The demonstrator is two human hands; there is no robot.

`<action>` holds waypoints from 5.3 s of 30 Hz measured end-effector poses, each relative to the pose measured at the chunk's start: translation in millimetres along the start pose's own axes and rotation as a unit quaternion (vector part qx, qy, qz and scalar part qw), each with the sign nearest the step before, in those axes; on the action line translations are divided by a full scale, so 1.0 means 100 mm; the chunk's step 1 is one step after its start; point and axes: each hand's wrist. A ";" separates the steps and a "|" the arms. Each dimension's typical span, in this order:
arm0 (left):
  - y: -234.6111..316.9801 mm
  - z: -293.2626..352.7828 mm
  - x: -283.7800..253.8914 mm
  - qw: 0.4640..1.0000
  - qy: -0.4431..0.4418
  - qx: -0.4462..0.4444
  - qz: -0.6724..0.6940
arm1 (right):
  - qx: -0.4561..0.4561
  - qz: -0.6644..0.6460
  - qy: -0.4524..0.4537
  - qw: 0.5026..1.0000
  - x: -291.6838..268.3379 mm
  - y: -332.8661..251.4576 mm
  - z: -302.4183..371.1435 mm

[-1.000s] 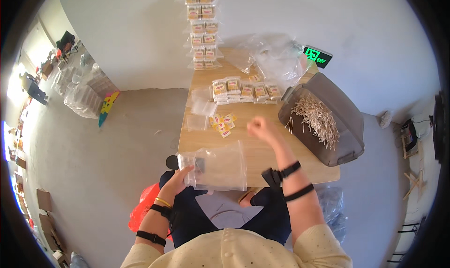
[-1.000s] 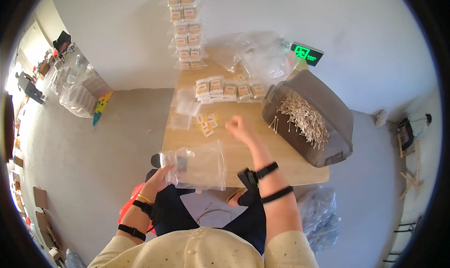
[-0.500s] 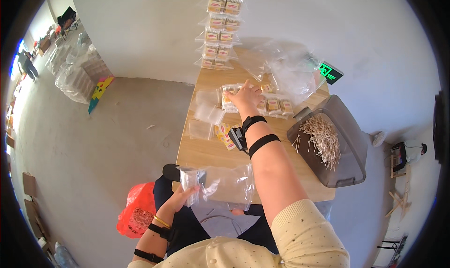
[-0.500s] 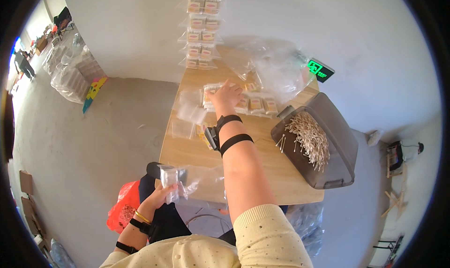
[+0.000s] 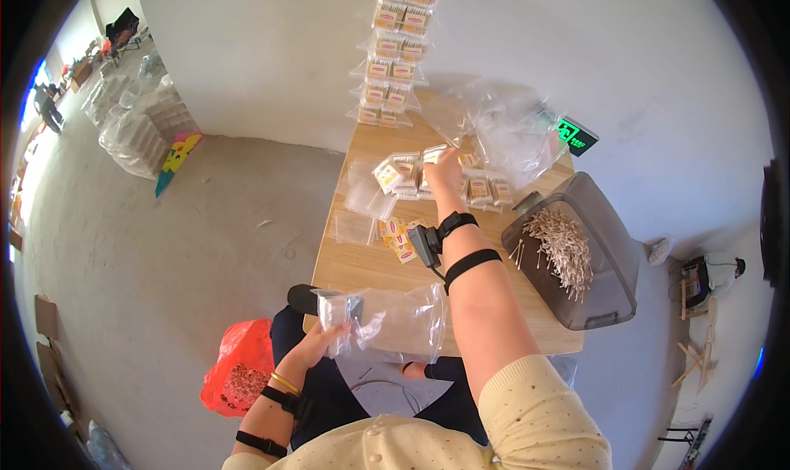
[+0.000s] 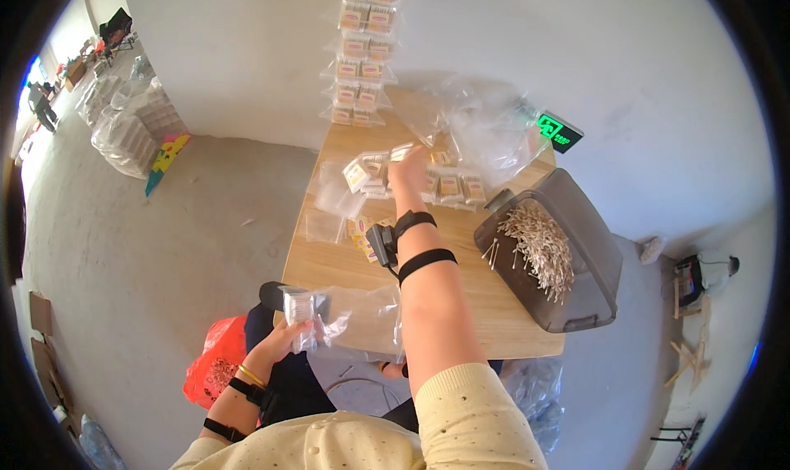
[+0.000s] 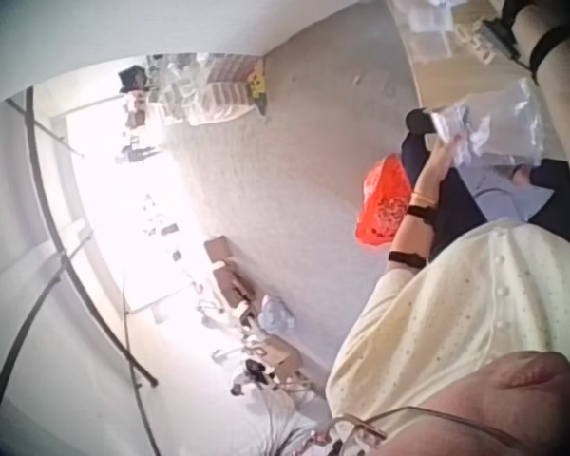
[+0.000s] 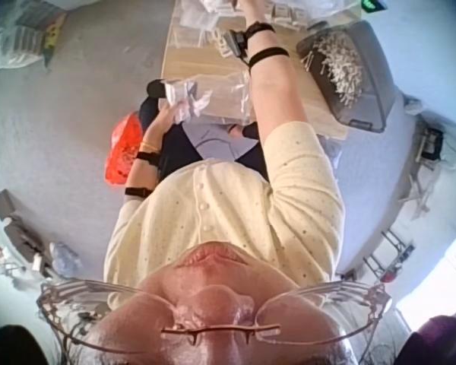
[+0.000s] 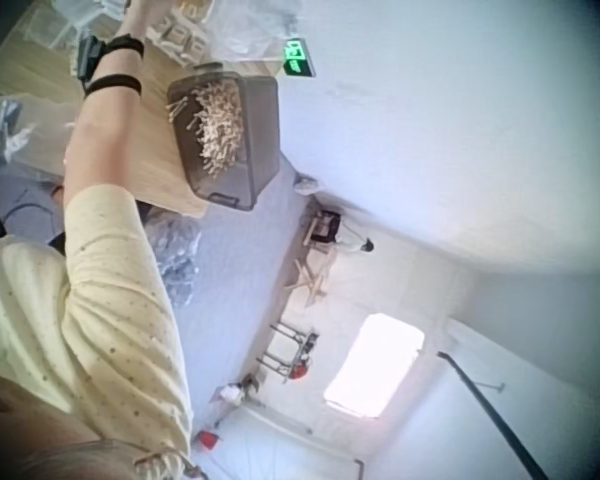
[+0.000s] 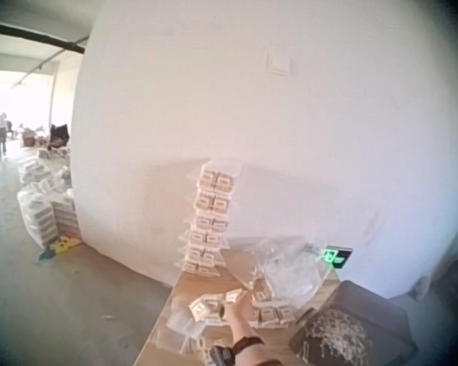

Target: Manually sorting and placing cotton swabs and packets into plastic bags at a packaging station.

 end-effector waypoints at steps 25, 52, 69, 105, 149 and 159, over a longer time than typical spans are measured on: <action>0.11 0.15 0.09 1.000 0.014 0.010 0.001 | -0.116 0.300 -0.167 0.932 0.59 -0.97 1.05; 0.17 0.10 0.13 0.999 0.020 0.015 0.045 | -0.026 -0.129 -0.094 0.987 -1.41 2.16 2.61; 0.28 0.37 0.15 0.993 -0.008 -0.035 0.115 | 0.099 -0.341 -0.545 0.760 -1.22 1.72 2.68; 0.36 -0.03 0.46 0.847 0.051 0.194 -0.492 | -0.234 -0.216 -0.391 0.864 -0.78 0.86 3.02; 0.28 -0.19 1.12 0.712 0.128 0.307 -0.619 | -0.308 -0.100 -0.126 0.938 -0.49 1.08 3.10; 0.29 -0.14 1.15 0.630 0.067 0.297 -0.715 | -0.253 -0.170 -0.211 0.929 -0.36 1.15 3.04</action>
Point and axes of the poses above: each hand's wrist, its own z-axis away from the middle knuckle, its own x-axis out of the palm, y = z × x, and after that the axes turned 10 degrees about z, right-handed
